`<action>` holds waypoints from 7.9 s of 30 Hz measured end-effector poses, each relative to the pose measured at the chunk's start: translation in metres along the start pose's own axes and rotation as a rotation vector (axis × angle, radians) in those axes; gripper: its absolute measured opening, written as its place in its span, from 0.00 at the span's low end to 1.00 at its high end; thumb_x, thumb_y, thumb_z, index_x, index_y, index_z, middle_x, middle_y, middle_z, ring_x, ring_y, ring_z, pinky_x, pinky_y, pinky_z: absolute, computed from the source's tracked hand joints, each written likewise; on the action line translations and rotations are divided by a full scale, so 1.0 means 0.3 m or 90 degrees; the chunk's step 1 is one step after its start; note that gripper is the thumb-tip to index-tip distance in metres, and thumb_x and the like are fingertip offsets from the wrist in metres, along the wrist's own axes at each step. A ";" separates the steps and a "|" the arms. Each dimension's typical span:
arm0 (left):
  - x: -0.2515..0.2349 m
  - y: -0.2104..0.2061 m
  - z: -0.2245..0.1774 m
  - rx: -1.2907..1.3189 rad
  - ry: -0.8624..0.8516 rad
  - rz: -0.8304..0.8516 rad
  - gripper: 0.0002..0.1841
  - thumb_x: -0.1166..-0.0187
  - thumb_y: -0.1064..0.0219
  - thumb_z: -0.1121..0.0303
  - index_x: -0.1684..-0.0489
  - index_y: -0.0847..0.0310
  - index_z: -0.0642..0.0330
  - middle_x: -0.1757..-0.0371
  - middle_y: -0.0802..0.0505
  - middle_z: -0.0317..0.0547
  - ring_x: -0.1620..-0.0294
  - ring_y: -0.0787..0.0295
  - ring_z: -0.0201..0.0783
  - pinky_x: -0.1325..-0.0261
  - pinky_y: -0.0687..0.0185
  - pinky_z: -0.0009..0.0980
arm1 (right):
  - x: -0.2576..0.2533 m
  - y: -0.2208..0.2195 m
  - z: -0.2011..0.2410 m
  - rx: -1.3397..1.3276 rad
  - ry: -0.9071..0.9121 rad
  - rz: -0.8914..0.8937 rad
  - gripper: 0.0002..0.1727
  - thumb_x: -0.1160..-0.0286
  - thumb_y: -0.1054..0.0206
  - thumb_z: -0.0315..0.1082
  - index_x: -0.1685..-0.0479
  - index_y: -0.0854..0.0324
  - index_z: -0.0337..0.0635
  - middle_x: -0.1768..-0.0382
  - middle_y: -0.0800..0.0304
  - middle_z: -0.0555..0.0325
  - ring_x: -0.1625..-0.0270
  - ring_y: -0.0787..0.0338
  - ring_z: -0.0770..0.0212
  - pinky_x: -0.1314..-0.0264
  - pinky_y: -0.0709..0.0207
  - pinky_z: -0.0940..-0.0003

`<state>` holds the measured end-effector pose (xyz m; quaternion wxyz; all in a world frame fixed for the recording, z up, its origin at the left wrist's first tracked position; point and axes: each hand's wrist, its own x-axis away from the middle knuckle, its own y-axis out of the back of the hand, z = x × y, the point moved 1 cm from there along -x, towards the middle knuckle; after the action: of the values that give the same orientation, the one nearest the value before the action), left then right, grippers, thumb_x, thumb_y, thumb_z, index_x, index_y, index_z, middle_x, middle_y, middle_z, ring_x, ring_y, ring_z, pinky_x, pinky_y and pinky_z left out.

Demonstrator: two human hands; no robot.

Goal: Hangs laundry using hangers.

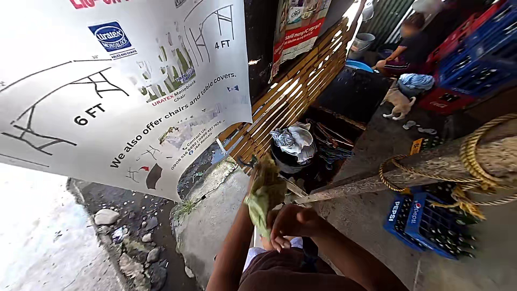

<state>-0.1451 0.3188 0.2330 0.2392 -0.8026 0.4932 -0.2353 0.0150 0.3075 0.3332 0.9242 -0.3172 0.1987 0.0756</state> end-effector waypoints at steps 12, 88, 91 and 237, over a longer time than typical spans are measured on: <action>0.166 -0.099 -0.352 -0.392 -0.198 0.133 0.22 0.42 0.25 0.75 0.47 0.22 0.71 0.59 0.06 0.29 0.55 0.10 0.18 0.45 0.12 0.24 | 0.017 0.031 0.116 0.761 -0.016 -0.379 0.29 0.18 0.34 0.46 0.27 0.22 0.32 0.29 0.18 0.42 0.30 0.16 0.61 0.28 0.20 0.64; 0.398 -0.089 -0.294 -0.728 -0.358 -0.069 0.22 0.32 0.29 0.77 0.39 0.21 0.77 0.65 0.07 0.58 0.71 0.10 0.42 0.63 0.13 0.41 | -0.268 0.038 0.233 0.588 -0.004 -0.549 0.13 0.19 0.36 0.30 0.42 0.22 0.31 0.60 0.11 0.58 0.59 0.11 0.75 0.52 0.15 0.74; 0.386 -0.020 -0.440 -0.679 -0.407 -0.062 0.10 0.20 0.33 0.72 0.55 0.14 0.74 0.69 0.08 0.46 0.72 0.13 0.27 0.62 0.15 0.26 | -0.230 0.118 0.300 0.643 -0.062 -0.570 0.16 0.19 0.33 0.32 0.41 0.22 0.30 0.60 0.12 0.57 0.66 0.18 0.76 0.63 0.22 0.77; 0.615 -0.277 -1.228 -0.749 -0.240 0.504 0.23 0.13 0.38 0.58 0.25 0.25 0.61 0.37 0.09 0.43 0.37 0.15 0.28 0.31 0.20 0.30 | -0.563 -0.014 0.763 1.018 0.285 -0.020 0.12 0.31 0.26 0.34 0.65 0.10 0.30 0.63 0.09 0.53 0.55 0.13 0.74 0.47 0.20 0.81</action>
<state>-0.2403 0.1291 0.5959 -0.0831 -0.5870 0.7414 0.3144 -0.0644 0.4429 0.5704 0.8104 0.4253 0.3670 -0.1663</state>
